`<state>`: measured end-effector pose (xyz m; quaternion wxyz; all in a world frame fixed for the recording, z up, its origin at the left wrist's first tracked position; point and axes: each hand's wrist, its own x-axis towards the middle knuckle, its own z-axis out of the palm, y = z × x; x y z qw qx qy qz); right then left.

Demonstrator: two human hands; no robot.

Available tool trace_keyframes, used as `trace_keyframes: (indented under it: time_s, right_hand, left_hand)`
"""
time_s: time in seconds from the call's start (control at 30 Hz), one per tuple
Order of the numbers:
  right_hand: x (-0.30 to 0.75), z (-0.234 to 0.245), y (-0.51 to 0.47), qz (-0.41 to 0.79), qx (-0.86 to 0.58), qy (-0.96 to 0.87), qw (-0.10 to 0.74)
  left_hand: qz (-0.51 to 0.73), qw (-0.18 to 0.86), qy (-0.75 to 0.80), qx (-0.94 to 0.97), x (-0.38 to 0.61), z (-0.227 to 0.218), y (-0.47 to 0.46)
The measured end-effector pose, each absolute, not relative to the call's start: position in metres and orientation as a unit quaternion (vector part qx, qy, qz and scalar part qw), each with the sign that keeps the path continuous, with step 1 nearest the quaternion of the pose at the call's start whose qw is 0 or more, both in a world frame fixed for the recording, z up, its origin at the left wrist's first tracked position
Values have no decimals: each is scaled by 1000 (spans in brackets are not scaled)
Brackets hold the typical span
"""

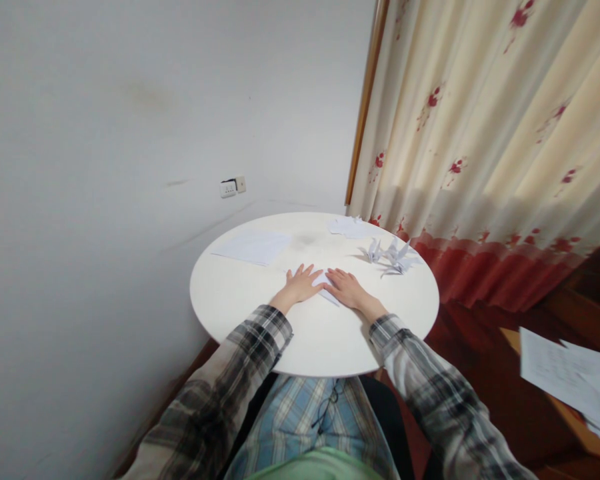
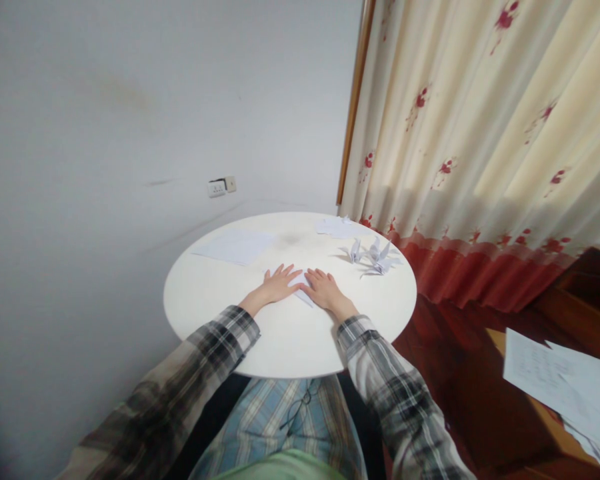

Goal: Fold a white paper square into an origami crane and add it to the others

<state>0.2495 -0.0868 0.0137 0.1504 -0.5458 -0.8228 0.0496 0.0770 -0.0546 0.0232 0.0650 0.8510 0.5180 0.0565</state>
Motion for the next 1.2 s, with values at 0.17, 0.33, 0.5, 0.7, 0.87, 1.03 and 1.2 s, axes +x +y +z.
trace_keyframes:
  time_s: [0.17, 0.33, 0.5, 0.7, 0.87, 1.03, 1.2]
  right_hand:
    - [248, 14, -87, 53, -552, -818, 151]
    - [252, 12, -86, 22, -563, -811, 157]
    - [258, 12, -80, -39, -546, -808, 217]
    - [259, 15, -81, -3, -521, -819, 241]
    - [256, 20, -86, 13, -512, -823, 247]
    - [255, 19, -87, 21, -496, -827, 263]
    - [256, 12, -85, 25, -489, -823, 288]
  left_hand:
    - [65, 49, 516, 852, 76, 21, -54]
    - [122, 16, 512, 850, 74, 15, -51]
    - [167, 0, 475, 864, 74, 14, -49]
    - [192, 43, 421, 886, 76, 18, -52]
    - [220, 83, 420, 877, 74, 23, -53]
    - [250, 91, 415, 870, 73, 22, -51]
    - [270, 101, 413, 864, 72, 21, -50]
